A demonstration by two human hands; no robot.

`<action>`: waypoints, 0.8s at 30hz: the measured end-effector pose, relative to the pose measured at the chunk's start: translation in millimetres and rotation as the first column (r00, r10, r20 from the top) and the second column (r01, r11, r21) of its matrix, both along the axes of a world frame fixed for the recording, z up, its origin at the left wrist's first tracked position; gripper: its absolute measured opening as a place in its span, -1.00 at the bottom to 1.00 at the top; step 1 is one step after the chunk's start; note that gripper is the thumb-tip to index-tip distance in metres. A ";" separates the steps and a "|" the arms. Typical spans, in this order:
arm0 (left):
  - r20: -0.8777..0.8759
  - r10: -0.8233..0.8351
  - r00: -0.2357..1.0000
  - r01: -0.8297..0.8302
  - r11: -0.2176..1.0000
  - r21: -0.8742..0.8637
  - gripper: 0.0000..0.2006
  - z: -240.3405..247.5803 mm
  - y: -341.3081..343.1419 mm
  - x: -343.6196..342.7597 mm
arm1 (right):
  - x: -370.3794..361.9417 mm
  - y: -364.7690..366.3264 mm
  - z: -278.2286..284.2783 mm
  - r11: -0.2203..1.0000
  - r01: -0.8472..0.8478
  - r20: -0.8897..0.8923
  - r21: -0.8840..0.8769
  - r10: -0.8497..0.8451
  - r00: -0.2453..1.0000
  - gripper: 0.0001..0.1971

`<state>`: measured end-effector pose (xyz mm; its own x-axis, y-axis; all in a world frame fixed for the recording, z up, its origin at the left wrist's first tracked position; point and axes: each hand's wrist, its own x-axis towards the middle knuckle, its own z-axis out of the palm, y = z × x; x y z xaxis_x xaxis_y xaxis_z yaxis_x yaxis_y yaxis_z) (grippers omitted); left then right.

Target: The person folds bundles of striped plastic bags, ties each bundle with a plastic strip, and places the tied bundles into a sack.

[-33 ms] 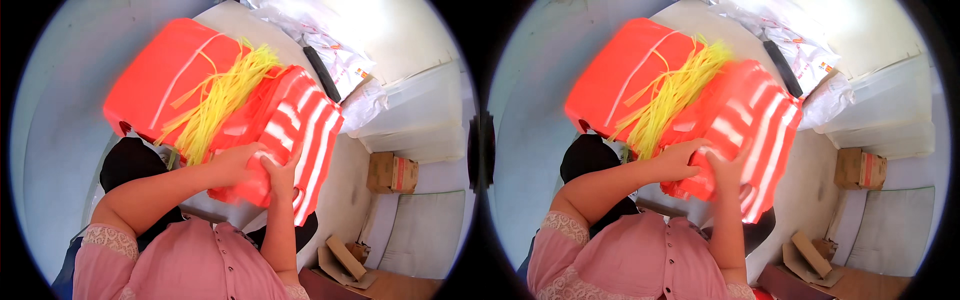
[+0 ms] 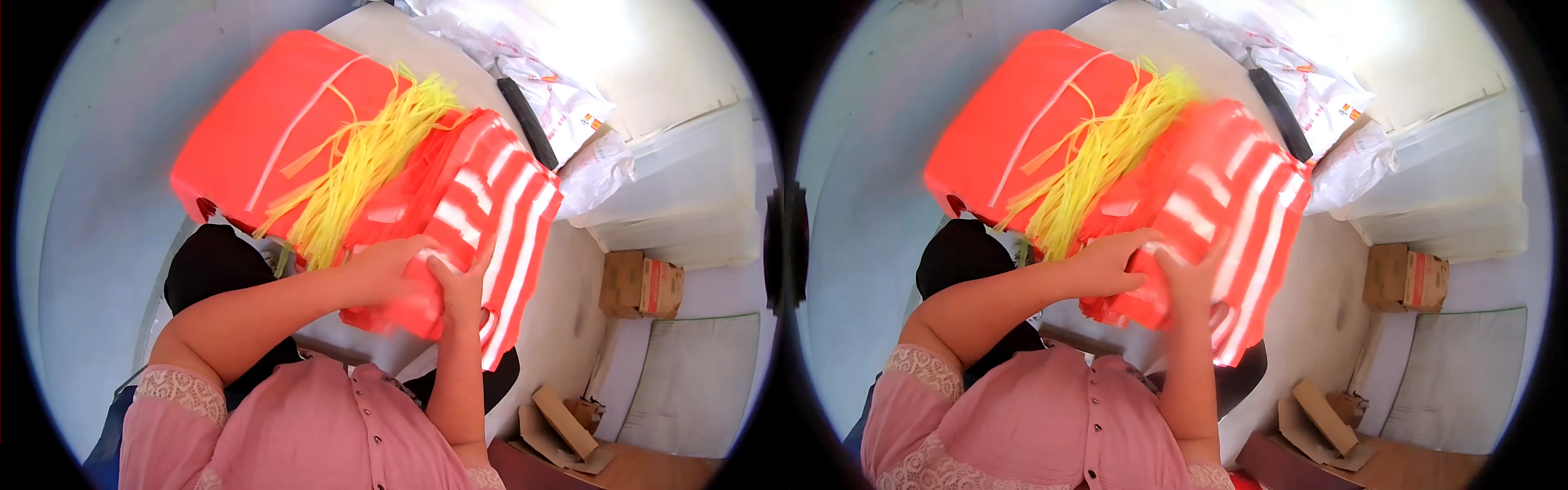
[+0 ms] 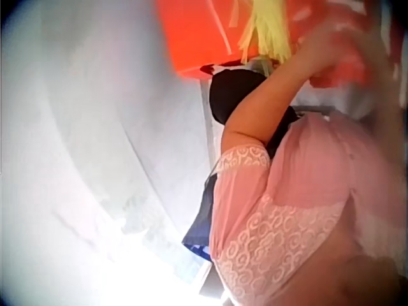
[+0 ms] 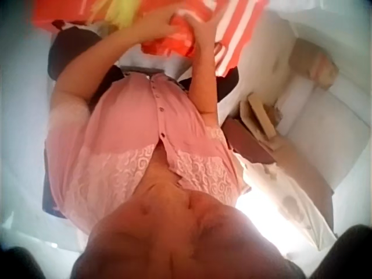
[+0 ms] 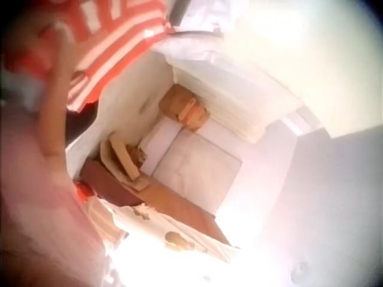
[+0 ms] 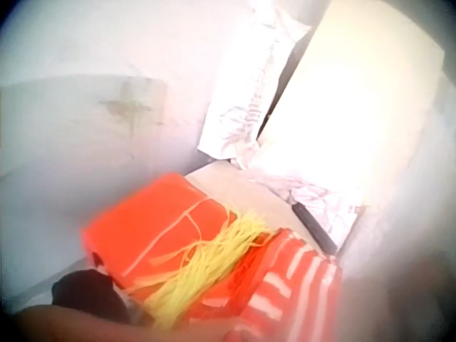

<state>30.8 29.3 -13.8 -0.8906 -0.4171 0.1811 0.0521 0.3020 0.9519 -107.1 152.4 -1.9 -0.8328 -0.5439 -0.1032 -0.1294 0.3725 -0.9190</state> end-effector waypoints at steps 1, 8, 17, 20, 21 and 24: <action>0.134 -0.077 0.988 0.071 0.996 0.052 -0.38 21.6 -6.1 5.1 | -0.9 0.8 1.8 1.000 0.005 0.027 -0.011 -0.004 1.000 0.21; 0.195 0.345 0.918 -0.242 0.878 -0.412 -0.58 19.7 -59.9 9.4 | -0.1 5.5 15.6 0.988 0.037 0.217 -0.149 -0.004 0.976 0.15; 0.209 0.694 0.689 -0.293 0.531 -0.795 -0.81 -44.9 -140.8 27.9 | -8.8 17.2 17.6 0.967 0.109 0.378 -0.229 -0.015 0.926 0.09; 0.259 0.667 0.698 -0.247 0.564 -0.788 -0.83 -43.3 -145.5 33.7 | -12.9 20.5 14.2 0.952 0.122 0.419 -0.280 0.007 0.908 0.08; 0.257 0.666 0.700 -0.246 0.563 -0.789 -0.83 -38.4 -146.7 33.4 | -13.7 20.6 13.2 0.942 0.139 0.438 -0.304 0.009 0.899 0.08; 0.362 0.639 0.679 -0.217 0.646 -0.732 -0.73 -20.9 -144.2 33.5 | -9.7 18.0 14.3 0.923 0.178 0.480 -0.341 0.009 0.877 0.05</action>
